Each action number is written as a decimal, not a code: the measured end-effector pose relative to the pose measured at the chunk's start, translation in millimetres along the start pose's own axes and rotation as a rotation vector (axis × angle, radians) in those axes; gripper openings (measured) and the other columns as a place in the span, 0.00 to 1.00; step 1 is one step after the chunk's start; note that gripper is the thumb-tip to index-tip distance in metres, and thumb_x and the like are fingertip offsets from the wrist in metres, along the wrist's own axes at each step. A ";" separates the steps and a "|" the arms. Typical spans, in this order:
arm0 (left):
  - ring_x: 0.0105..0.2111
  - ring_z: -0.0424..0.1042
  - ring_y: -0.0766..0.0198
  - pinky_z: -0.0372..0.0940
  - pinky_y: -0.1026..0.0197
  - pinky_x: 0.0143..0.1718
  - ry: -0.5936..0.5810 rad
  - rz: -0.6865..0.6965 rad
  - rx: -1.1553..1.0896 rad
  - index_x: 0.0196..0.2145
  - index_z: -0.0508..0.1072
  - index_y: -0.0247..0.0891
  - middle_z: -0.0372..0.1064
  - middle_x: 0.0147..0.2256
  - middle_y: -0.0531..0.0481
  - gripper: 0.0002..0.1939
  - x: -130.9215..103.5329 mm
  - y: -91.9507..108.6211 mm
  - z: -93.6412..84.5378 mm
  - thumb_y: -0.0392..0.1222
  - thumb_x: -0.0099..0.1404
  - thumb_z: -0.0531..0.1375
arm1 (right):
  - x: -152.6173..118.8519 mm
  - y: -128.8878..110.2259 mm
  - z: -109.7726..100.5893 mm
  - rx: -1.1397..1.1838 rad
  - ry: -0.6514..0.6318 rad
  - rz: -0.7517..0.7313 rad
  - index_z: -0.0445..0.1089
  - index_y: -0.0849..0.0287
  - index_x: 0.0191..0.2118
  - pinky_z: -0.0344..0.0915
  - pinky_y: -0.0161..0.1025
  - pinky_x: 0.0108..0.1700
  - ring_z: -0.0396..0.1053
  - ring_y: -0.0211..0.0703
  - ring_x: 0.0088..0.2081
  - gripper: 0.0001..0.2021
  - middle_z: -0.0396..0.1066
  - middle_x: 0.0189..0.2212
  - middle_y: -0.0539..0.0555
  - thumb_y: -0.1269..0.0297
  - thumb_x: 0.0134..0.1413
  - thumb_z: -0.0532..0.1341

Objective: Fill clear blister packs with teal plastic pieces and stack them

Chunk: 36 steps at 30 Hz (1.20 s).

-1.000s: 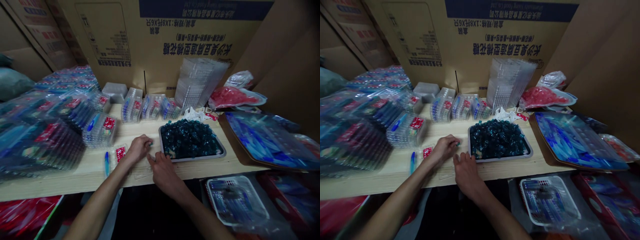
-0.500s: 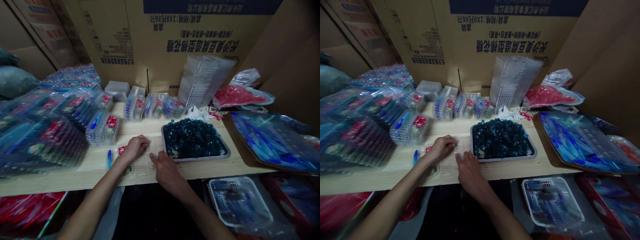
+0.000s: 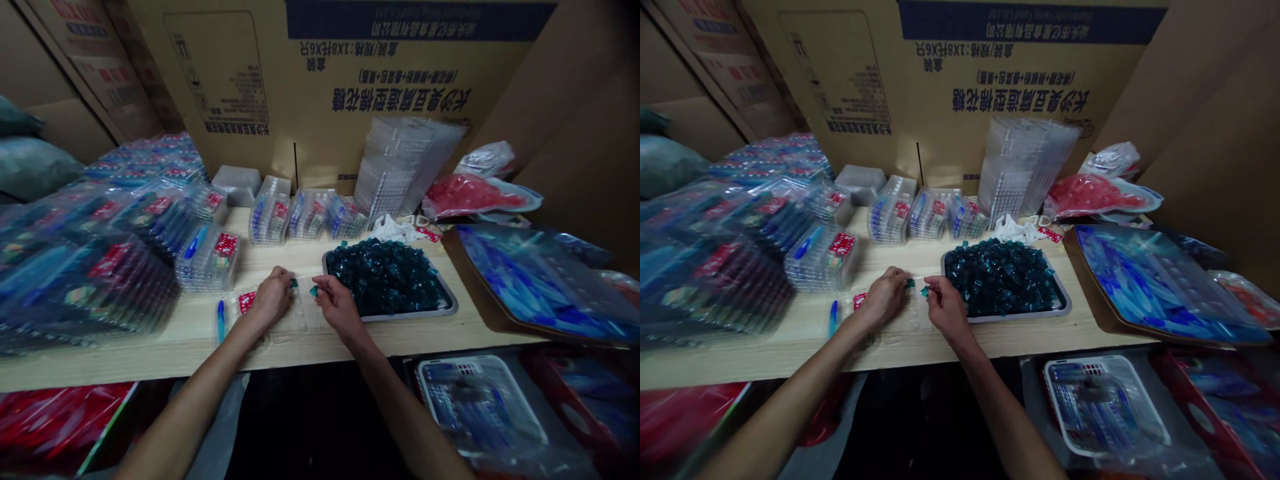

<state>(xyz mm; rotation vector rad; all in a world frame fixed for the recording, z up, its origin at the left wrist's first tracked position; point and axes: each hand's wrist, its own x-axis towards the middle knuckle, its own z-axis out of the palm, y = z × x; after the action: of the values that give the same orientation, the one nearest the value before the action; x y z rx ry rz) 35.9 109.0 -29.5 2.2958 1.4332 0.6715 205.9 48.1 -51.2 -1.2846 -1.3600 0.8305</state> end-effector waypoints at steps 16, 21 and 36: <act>0.28 0.72 0.65 0.65 0.64 0.31 -0.121 -0.195 -0.646 0.36 0.77 0.34 0.75 0.29 0.49 0.13 -11.3 6.8 -27.1 0.44 0.55 0.64 | -11.5 -23.6 1.9 -0.227 -0.107 -0.099 0.60 0.61 0.52 0.66 0.39 0.48 0.68 0.40 0.42 0.21 0.66 0.42 0.56 0.79 0.51 0.52; 0.32 0.74 0.61 0.66 0.62 0.35 0.046 -0.193 -0.377 0.34 0.79 0.36 0.78 0.32 0.47 0.10 -5.9 -12.8 -12.5 0.41 0.58 0.60 | -36.3 -29.1 11.2 -0.548 -0.309 -0.141 0.66 0.62 0.44 0.62 0.42 0.52 0.63 0.46 0.47 0.20 0.67 0.40 0.57 0.83 0.44 0.52; 0.32 0.74 0.63 0.66 0.63 0.36 0.003 -0.020 -0.367 0.34 0.77 0.37 0.77 0.32 0.47 0.08 -1.7 -12.5 -4.0 0.41 0.62 0.59 | -43.3 -30.9 19.3 -0.689 -0.344 -0.098 0.67 0.62 0.38 0.58 0.41 0.49 0.60 0.47 0.44 0.14 0.65 0.38 0.57 0.82 0.45 0.55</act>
<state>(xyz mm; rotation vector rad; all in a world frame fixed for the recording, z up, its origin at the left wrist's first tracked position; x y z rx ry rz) 23.8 113.0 -33.0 1.9940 1.2150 0.8523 174.6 3.6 -35.5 -1.6172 -2.0834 0.5392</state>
